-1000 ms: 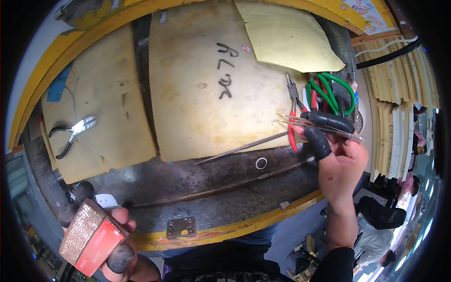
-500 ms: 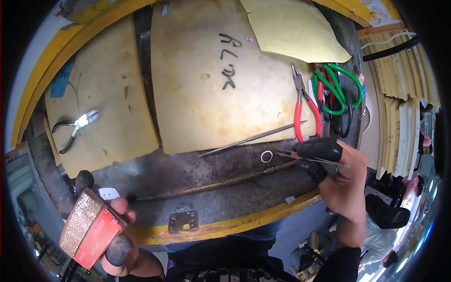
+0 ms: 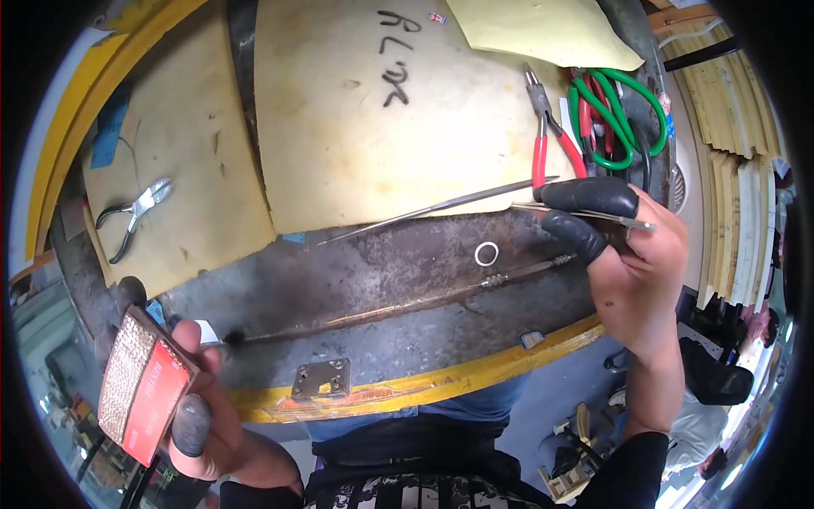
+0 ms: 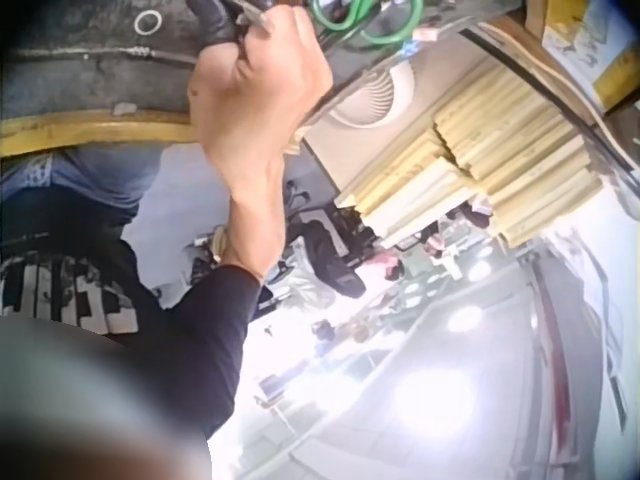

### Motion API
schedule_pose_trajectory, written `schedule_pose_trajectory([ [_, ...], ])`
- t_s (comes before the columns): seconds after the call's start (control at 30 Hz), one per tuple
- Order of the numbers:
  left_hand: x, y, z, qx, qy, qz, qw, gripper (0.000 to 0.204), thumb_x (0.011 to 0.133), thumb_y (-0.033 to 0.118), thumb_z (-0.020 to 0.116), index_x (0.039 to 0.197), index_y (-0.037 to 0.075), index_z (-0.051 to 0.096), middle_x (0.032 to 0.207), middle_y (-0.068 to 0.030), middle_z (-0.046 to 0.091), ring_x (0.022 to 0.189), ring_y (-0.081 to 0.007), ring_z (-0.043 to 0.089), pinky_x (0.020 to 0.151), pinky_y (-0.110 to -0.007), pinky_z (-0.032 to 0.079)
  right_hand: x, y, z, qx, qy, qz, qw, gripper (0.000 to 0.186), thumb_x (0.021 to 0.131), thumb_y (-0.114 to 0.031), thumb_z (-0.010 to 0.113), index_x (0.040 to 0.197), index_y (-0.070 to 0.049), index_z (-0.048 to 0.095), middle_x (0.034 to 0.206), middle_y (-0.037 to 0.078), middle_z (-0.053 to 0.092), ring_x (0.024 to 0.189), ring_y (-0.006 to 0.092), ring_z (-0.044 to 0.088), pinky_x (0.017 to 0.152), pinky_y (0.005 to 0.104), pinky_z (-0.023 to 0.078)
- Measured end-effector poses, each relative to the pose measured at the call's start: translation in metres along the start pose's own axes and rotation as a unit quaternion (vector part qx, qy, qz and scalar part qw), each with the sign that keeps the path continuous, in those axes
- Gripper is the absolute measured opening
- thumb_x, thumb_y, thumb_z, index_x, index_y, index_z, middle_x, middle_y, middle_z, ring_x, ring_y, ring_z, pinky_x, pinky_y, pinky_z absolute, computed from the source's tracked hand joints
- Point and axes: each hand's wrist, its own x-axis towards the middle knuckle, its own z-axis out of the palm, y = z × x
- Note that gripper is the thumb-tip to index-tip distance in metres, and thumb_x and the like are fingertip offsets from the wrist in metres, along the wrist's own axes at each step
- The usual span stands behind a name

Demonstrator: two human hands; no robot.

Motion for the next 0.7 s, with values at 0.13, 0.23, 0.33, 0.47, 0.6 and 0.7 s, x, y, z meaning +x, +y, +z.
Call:
schedule_pose_trajectory([
  [0.13,-0.001,0.001,0.003,0.072,0.079,-0.003,0.994,0.076,0.081,0.008,0.067,0.145,-0.009,0.029,0.143,-0.0276,0.044,0.124,-0.044,0.053,0.096,-0.045,0.053,-0.006,-0.001,-0.005,0.036,0.001,0.056,0.998,0.016,0.081,0.004,0.07,0.097,0.005,0.07,0.091,0.01,0.071,0.083,0.0173,0.068,0.076,0.0267,0.053],
  [0.23,0.002,0.0,0.006,0.07,0.06,0.004,0.996,0.073,0.082,0.008,0.065,0.144,-0.01,0.031,0.142,-0.0276,0.044,0.125,-0.0438,0.053,0.096,-0.046,0.053,-0.008,-0.004,-0.013,0.052,-0.025,0.042,0.997,0.018,0.08,0.006,0.069,0.098,0.006,0.069,0.091,0.011,0.071,0.083,0.019,0.069,0.077,0.0272,0.054],
  [0.33,0.003,-0.001,0.004,0.036,0.016,0.018,0.999,0.072,0.083,0.008,0.064,0.144,-0.01,0.032,0.142,-0.0275,0.045,0.125,-0.0439,0.053,0.097,-0.046,0.052,-0.01,-0.001,-0.018,0.039,-0.043,0.01,0.998,0.025,0.072,0.013,0.063,0.096,0.005,0.068,0.088,0.013,0.069,0.081,0.0238,0.069,0.074,0.029,0.053],
  [0.47,0.004,-0.003,0.005,0.021,-0.004,0.028,0.999,0.07,0.083,0.007,0.064,0.143,-0.01,0.033,0.142,-0.0275,0.045,0.125,-0.0445,0.053,0.097,-0.046,0.052,-0.014,0.005,-0.024,0.061,-0.092,0.035,0.993,0.043,0.057,0.02,0.049,0.093,0.005,0.066,0.084,0.017,0.066,0.081,0.0324,0.067,0.076,0.033,0.053],
  [0.6,0.001,0.0,0.009,0.059,0.049,0.01,0.997,0.072,0.082,0.008,0.066,0.143,-0.01,0.033,0.142,-0.0271,0.045,0.123,-0.0448,0.054,0.095,-0.045,0.053,-0.014,0.007,-0.027,0.04,-0.134,0.021,0.99,0.047,0.053,0.018,0.044,0.093,0.005,0.065,0.084,0.017,0.065,0.079,0.0334,0.066,0.075,0.0349,0.052],
  [0.7,0.003,-0.001,0.012,0.074,0.073,0.008,0.995,0.074,0.08,0.009,0.068,0.143,-0.01,0.034,0.142,-0.0269,0.046,0.12,-0.0447,0.057,0.093,-0.045,0.054,-0.014,0.008,-0.028,0.029,-0.154,0.014,0.988,0.048,0.052,0.015,0.042,0.093,0.005,0.065,0.082,0.017,0.065,0.076,0.0357,0.066,0.072,0.0362,0.053],
])
